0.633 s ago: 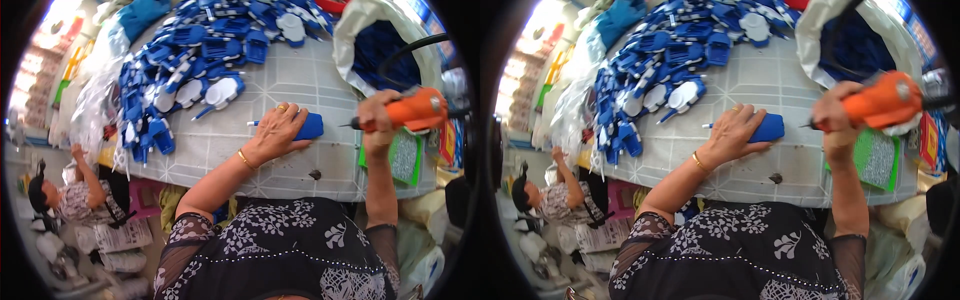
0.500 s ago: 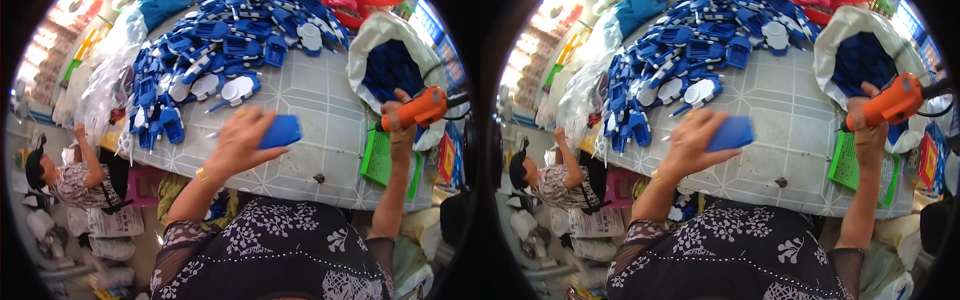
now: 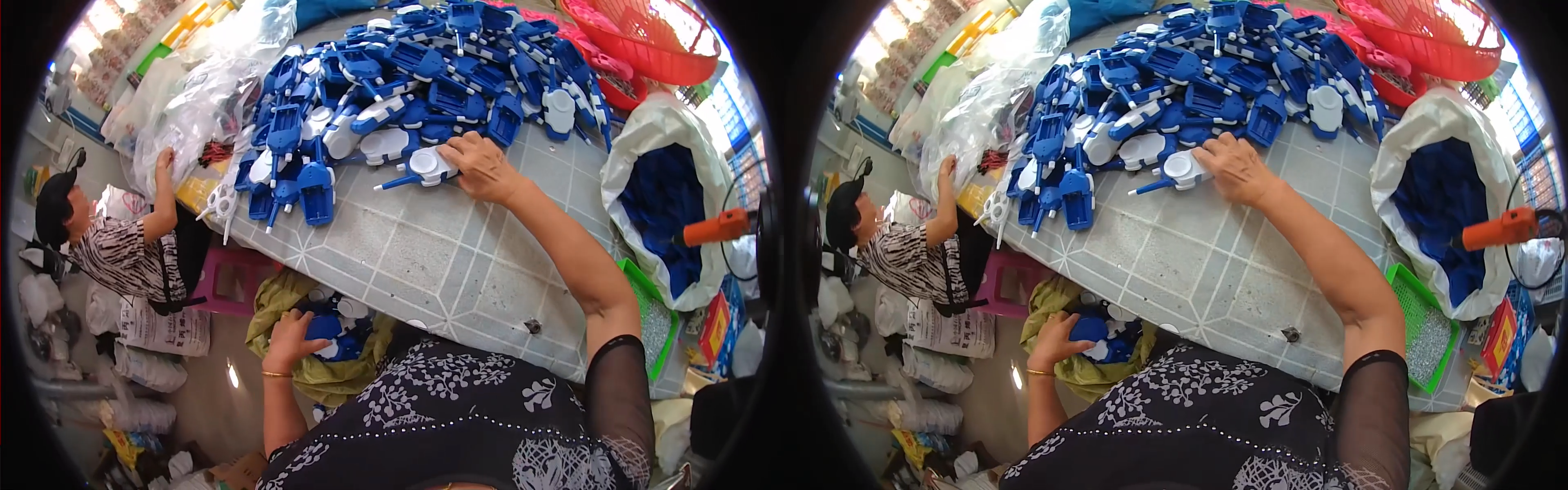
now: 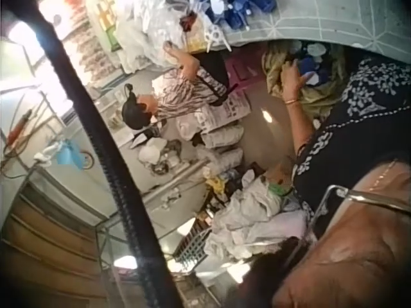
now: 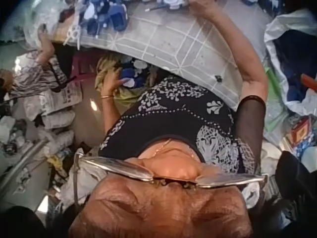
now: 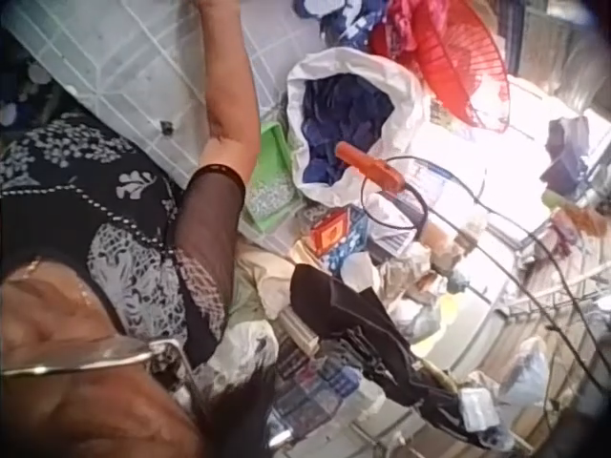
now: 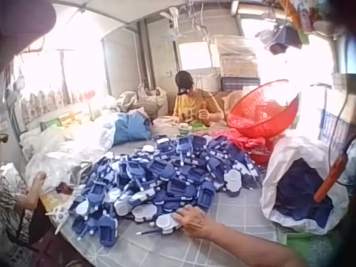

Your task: Assembling blue and white plastic toy components at a workbench using an electric screwdriver.

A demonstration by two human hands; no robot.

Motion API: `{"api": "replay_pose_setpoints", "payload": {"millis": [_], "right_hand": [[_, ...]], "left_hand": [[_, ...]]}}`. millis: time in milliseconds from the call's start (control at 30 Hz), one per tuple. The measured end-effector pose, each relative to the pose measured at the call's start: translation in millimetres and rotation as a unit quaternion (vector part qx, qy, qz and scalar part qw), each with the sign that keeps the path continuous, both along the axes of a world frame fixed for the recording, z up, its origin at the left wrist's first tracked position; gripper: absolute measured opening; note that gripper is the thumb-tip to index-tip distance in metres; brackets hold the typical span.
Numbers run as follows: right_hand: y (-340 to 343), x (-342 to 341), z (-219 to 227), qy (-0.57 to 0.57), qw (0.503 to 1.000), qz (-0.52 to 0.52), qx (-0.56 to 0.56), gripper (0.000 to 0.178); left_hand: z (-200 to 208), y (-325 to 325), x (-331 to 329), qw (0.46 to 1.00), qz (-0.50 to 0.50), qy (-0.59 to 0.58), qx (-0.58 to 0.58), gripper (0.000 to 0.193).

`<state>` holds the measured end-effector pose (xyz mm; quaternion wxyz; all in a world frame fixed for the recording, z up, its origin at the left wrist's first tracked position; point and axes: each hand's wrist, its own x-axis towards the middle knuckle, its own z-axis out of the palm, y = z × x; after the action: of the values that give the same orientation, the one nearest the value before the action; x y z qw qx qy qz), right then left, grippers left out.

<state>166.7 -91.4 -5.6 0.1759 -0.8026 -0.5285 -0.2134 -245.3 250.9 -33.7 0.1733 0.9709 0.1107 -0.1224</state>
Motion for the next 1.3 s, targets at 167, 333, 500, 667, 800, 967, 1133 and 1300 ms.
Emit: {"api": "replay_pose_setpoints", "payload": {"millis": [167, 333, 500, 667, 800, 967, 1133, 1300], "right_hand": [[-24.8, -12.7, 15.7, 0.161, 0.984, -0.019, -0.068, 0.031], [-101.6, -31.5, -4.3, 0.362, 0.930, -0.052, -0.047, 0.034], [-134.5, -70.1, 20.3, 0.405, 0.894, -0.109, -0.156, 0.036], [-238.1, -55.8, 56.8, 0.222, 0.825, -0.509, -0.105, 0.028], [-314.5, -40.3, 28.0, 0.084, 0.786, -0.594, -0.151, 0.027], [-330.8, -29.5, 35.4, 0.190, 0.775, -0.563, -0.214, 0.030], [-338.6, -37.5, 48.3, 0.254, 0.824, -0.489, 0.131, 0.035], [-277.2, -80.3, 60.9, 0.540, 0.735, -0.276, 0.301, 0.034]], "left_hand": [[91.0, -62.2, 65.7, 0.959, -0.084, -0.109, -0.247, 0.041], [120.1, -138.2, 179.9, 0.897, -0.249, -0.332, -0.155, 0.062], [52.4, -214.6, 265.9, 0.875, -0.387, -0.286, -0.059, 0.089], [41.8, -265.8, 285.6, 0.861, -0.440, -0.233, -0.106, 0.073], [39.5, -283.3, 281.5, 0.847, -0.438, -0.269, -0.136, 0.072], [35.7, -268.2, 281.7, 0.821, -0.463, -0.294, -0.161, 0.080], [31.1, -259.5, 282.6, 0.827, -0.466, -0.267, -0.164, 0.084], [32.6, -258.2, 281.6, 0.810, -0.438, -0.344, -0.183, 0.081]]}}
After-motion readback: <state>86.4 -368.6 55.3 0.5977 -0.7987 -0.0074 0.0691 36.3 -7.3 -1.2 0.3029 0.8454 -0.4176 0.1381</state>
